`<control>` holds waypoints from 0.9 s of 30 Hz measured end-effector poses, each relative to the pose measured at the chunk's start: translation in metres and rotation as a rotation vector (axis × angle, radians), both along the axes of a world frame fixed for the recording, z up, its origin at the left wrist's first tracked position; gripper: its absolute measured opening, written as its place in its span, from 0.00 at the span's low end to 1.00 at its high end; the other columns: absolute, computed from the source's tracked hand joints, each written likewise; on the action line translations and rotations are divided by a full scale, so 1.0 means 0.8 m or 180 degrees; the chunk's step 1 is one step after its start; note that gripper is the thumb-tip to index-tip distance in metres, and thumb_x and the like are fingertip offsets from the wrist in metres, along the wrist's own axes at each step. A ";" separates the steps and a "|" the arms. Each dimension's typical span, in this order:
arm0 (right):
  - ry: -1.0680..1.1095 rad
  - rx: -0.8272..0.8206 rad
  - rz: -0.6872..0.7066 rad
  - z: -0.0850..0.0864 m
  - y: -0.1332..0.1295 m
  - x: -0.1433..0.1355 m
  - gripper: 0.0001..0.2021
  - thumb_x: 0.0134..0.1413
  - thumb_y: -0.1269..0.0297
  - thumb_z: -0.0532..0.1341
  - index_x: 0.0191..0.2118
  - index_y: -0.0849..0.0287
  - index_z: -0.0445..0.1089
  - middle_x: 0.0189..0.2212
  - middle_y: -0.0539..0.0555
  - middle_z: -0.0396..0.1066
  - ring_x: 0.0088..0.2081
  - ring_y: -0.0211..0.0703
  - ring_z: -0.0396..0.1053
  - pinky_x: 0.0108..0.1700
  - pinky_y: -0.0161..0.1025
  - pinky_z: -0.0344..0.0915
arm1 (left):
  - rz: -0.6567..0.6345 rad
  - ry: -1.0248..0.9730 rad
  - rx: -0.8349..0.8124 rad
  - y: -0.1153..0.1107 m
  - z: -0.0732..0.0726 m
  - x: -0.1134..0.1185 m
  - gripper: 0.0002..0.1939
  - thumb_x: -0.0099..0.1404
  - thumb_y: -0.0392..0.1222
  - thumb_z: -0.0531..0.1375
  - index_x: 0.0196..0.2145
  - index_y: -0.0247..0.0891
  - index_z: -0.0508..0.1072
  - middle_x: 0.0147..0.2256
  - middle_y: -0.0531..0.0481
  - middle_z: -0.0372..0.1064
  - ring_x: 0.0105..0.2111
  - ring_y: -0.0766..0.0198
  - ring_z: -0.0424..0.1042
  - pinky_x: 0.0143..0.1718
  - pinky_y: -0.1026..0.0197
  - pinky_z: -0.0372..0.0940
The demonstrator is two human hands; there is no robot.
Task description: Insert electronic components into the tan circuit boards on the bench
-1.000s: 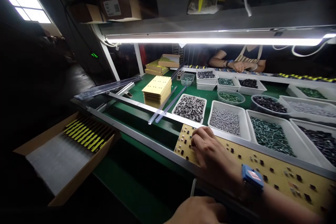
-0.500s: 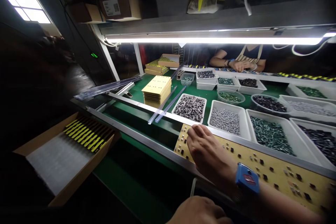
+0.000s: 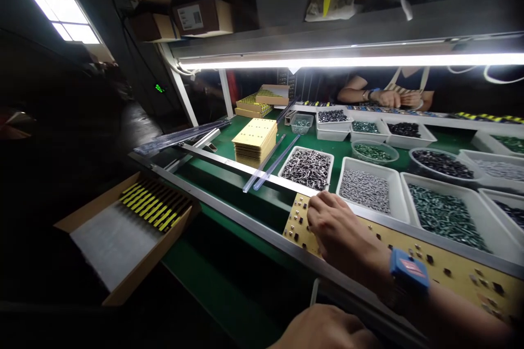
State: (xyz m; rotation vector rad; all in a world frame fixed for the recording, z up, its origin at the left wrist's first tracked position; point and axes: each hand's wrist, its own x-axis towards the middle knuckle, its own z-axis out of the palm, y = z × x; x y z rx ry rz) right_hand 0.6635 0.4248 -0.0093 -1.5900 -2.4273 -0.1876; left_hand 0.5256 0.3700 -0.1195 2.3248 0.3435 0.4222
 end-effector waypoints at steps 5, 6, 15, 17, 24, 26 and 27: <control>0.0176 -0.0066 0.0067 -0.004 0.002 0.006 0.10 0.46 0.83 0.59 0.30 0.61 0.70 0.35 0.58 0.71 0.40 0.50 0.63 0.46 0.47 0.64 | 0.0072 -0.0106 0.0148 0.002 0.036 -0.001 0.07 0.73 0.43 0.59 0.43 0.40 0.75 0.38 0.49 0.78 0.33 0.61 0.77 0.25 0.65 0.62; 0.0181 -0.0055 0.0082 -0.004 0.002 0.006 0.10 0.47 0.83 0.59 0.29 0.60 0.70 0.34 0.58 0.71 0.39 0.50 0.63 0.45 0.47 0.63 | 0.0053 -0.0123 0.0175 0.003 0.040 -0.001 0.07 0.74 0.42 0.57 0.43 0.39 0.74 0.39 0.49 0.78 0.34 0.62 0.77 0.26 0.66 0.62; -0.0169 0.0217 0.0158 -0.005 -0.002 0.002 0.09 0.46 0.82 0.60 0.31 0.62 0.71 0.34 0.58 0.70 0.39 0.52 0.62 0.48 0.51 0.63 | 0.0108 -0.0051 0.0500 0.002 0.052 -0.004 0.14 0.76 0.45 0.57 0.34 0.35 0.72 0.32 0.51 0.76 0.28 0.67 0.74 0.20 0.68 0.57; -0.0178 0.0244 0.0134 -0.005 -0.002 0.001 0.09 0.48 0.82 0.59 0.31 0.62 0.72 0.34 0.58 0.70 0.39 0.52 0.62 0.48 0.51 0.63 | 0.0076 -0.0126 0.0588 0.001 0.050 -0.002 0.15 0.76 0.45 0.56 0.33 0.34 0.72 0.31 0.51 0.75 0.27 0.68 0.73 0.20 0.67 0.57; -0.0133 0.0261 0.0155 -0.004 -0.004 -0.001 0.10 0.50 0.82 0.58 0.31 0.62 0.72 0.34 0.59 0.70 0.39 0.53 0.63 0.48 0.51 0.64 | 0.0149 -0.0306 0.0852 0.001 0.041 0.003 0.18 0.79 0.44 0.49 0.35 0.36 0.72 0.30 0.50 0.76 0.27 0.66 0.73 0.21 0.65 0.58; -0.0147 0.0246 0.0086 -0.006 -0.006 -0.002 0.10 0.49 0.83 0.58 0.31 0.62 0.72 0.34 0.59 0.70 0.39 0.53 0.64 0.48 0.52 0.64 | 0.0142 -0.0205 0.0715 0.001 0.040 0.003 0.16 0.77 0.44 0.53 0.33 0.36 0.72 0.29 0.50 0.75 0.26 0.66 0.74 0.19 0.66 0.57; -0.0130 0.0218 0.0028 -0.008 -0.006 -0.003 0.09 0.50 0.82 0.58 0.30 0.62 0.72 0.34 0.59 0.70 0.39 0.53 0.64 0.48 0.52 0.65 | 0.0137 -0.0170 0.0630 0.002 0.040 0.003 0.14 0.76 0.43 0.55 0.32 0.36 0.71 0.29 0.50 0.75 0.26 0.65 0.73 0.18 0.66 0.56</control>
